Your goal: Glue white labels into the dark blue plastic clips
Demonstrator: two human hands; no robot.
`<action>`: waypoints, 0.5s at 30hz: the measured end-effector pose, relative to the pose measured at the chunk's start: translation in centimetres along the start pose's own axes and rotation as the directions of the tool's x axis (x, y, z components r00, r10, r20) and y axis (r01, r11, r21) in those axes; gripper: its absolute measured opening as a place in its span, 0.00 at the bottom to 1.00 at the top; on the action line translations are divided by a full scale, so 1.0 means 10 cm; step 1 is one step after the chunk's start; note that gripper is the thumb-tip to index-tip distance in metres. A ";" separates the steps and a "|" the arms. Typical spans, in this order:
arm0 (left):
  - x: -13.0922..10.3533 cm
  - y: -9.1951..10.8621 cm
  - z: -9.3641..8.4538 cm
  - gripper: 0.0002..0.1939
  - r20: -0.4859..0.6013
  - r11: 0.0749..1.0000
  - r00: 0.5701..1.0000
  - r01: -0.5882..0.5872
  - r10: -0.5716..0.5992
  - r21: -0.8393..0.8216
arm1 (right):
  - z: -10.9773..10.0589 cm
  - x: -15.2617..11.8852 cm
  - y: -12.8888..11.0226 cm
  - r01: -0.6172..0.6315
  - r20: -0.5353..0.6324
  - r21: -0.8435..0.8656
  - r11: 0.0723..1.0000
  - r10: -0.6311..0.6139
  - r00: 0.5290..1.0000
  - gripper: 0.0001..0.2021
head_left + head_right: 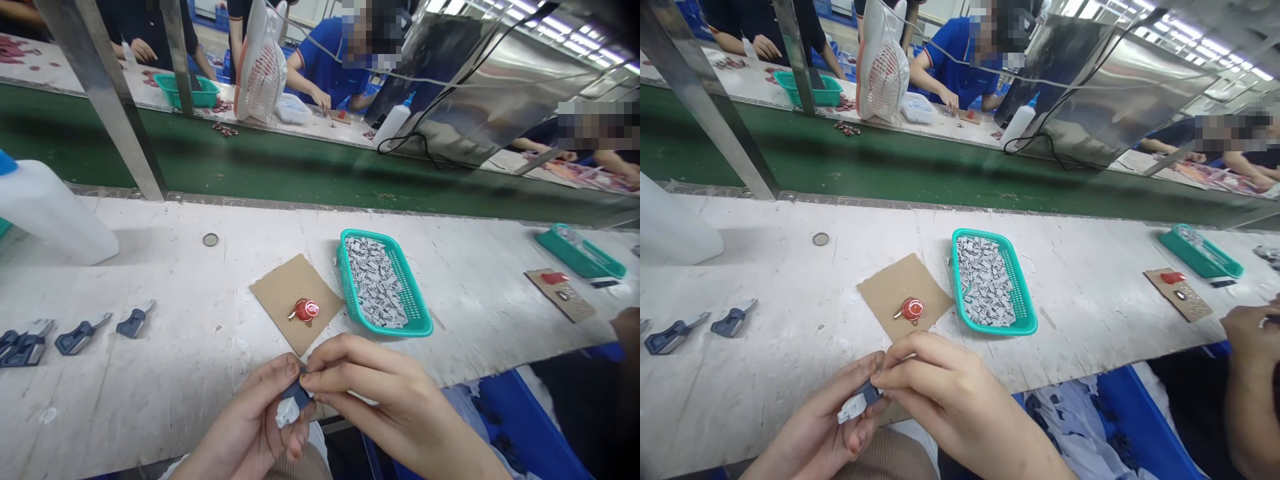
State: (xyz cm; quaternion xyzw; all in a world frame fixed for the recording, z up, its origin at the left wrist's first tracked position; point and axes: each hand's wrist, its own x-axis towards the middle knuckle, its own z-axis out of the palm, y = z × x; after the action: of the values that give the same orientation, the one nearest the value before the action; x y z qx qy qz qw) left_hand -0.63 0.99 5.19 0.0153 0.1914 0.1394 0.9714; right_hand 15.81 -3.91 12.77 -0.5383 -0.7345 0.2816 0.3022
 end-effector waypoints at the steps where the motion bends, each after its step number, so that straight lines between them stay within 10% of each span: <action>1: 0.00 0.00 0.01 0.11 -0.018 1.000 1.000 0.004 -0.003 0.011 | 0.00 -0.01 0.00 -0.013 0.012 -0.011 1.000 0.013 1.000 0.10; 10: 0.01 -0.01 -0.02 0.16 -0.136 0.994 0.990 -0.021 0.035 0.108 | 0.05 -0.06 -0.01 -0.095 0.060 -0.069 0.993 0.100 0.993 0.10; 15: 0.01 -0.03 -0.06 0.16 -0.114 0.987 0.992 -0.028 0.046 0.158 | 0.08 -0.08 0.05 -0.241 0.020 0.219 0.946 0.242 0.970 0.07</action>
State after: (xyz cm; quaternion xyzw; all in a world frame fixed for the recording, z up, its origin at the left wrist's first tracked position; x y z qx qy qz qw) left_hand -0.66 0.71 4.55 0.0867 0.2583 0.1426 0.9516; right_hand 15.71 -4.61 11.72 -0.5883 -0.6264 0.3943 0.3257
